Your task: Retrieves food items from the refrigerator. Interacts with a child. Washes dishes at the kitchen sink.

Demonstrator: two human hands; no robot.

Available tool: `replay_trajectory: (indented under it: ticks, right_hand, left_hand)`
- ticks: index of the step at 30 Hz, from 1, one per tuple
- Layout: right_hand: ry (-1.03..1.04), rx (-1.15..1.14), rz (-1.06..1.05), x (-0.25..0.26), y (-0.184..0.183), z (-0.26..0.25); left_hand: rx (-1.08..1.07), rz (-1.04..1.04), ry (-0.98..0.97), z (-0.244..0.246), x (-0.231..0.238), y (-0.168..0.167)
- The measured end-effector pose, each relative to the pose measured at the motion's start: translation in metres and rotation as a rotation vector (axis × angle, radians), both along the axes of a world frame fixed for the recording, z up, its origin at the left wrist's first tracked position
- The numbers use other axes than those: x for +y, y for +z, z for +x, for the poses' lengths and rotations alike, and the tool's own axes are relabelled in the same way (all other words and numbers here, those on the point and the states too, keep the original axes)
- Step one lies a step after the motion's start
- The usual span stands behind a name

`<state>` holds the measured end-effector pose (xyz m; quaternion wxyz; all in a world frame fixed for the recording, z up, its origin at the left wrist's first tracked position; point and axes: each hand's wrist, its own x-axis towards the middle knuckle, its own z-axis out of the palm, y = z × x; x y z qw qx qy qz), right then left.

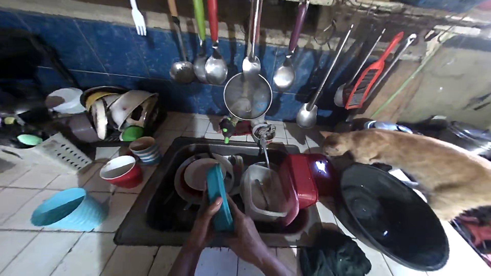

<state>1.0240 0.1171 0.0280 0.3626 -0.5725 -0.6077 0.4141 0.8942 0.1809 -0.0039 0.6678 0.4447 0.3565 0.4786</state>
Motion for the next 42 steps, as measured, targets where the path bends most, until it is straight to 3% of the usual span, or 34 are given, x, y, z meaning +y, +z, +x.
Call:
replay_trajectory:
  ticks: [6, 10, 12, 14, 16, 21, 23, 27, 29, 32, 35, 42]
  right_hand:
    - [0.086, 0.114, -0.085, 0.008, 0.004, 0.014]
    - [-0.231, 0.700, -0.174, 0.031, 0.013, 0.049]
    - [-0.451, 0.807, -0.182, 0.039, 0.018, 0.070]
    - [-0.598, 0.678, -0.114, 0.039, 0.019, 0.087]
    - [-0.650, 0.355, -0.054, 0.032, 0.013, 0.105]
    - [-0.570, -0.436, 0.051, 0.036, 0.003, 0.114]
    - [-0.536, -0.590, 0.223, 0.056, 0.008, 0.098]
    - [-0.385, -0.469, 0.391, 0.128, 0.047, 0.053]
    - [-0.339, -0.424, 0.305, 0.174, 0.072, 0.035]
    - [-0.366, -0.541, 0.108, 0.227, 0.090, 0.014]
    - [-0.407, -0.629, 0.179, 0.240, 0.080, 0.009]
    - [0.069, -0.642, 0.175, 0.245, 0.099, 0.063]
  left_hand:
    - [-0.095, -0.092, -0.036, -0.024, 0.002, -0.007]
    - [-0.443, -0.109, -0.018, -0.016, 0.027, -0.002]
    - [-0.620, -0.118, -0.093, -0.012, 0.049, -0.007]
    - [-0.650, -0.123, -0.021, -0.004, 0.062, -0.005]
    - [-0.638, -0.152, 0.004, 0.003, 0.075, -0.008]
    - [-0.595, -0.274, -0.046, 0.015, 0.104, -0.022]
    - [-0.664, -0.200, -0.131, 0.020, 0.119, -0.029]
    - [-0.401, -0.195, -0.147, 0.036, 0.136, -0.016]
    - [-0.182, -0.245, -0.062, 0.046, 0.145, -0.015]
    - [0.095, -0.170, 0.010, 0.051, 0.155, -0.020]
    - [0.351, -0.056, -0.016, 0.050, 0.167, -0.015]
    - [0.690, 0.036, -0.130, 0.066, 0.212, -0.020]
